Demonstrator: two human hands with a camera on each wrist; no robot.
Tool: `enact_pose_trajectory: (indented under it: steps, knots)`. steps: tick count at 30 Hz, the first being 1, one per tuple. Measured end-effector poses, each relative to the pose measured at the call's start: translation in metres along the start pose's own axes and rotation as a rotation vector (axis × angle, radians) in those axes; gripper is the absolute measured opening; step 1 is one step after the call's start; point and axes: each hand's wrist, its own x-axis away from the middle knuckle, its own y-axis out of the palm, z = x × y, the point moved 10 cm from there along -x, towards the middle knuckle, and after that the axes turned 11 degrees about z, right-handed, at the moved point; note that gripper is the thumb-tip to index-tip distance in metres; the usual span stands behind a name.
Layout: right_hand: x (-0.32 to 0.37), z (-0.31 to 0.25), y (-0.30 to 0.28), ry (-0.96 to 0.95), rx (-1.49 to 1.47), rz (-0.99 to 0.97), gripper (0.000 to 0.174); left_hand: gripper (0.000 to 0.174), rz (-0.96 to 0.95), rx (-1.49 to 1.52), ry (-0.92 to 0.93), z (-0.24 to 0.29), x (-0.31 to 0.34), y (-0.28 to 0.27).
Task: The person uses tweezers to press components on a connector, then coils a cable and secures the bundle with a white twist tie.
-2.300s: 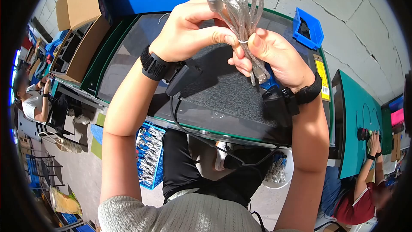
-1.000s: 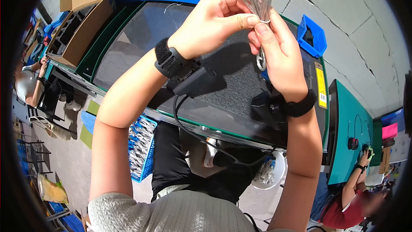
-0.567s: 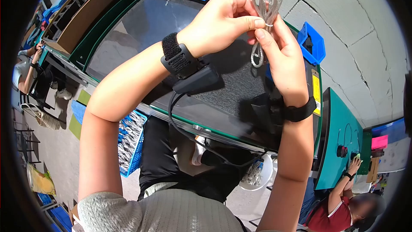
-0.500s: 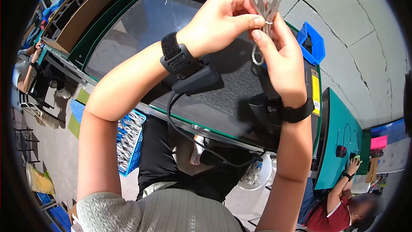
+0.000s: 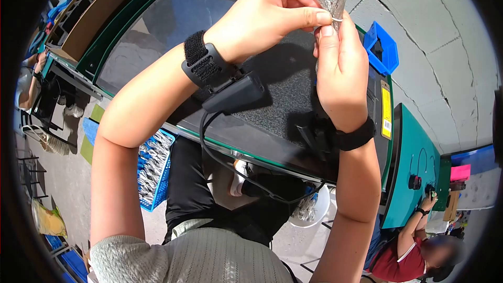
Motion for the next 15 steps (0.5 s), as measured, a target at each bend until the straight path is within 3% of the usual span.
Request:
enact_pose_trajectory:
  steps: [15]
  knots:
    - [0.0026, 0.0074, 0.0059, 0.121, -0.349, -0.014, 0.027, 0.012, -0.01, 0.116, 0.022, 0.0002, 0.0006, 0.002]
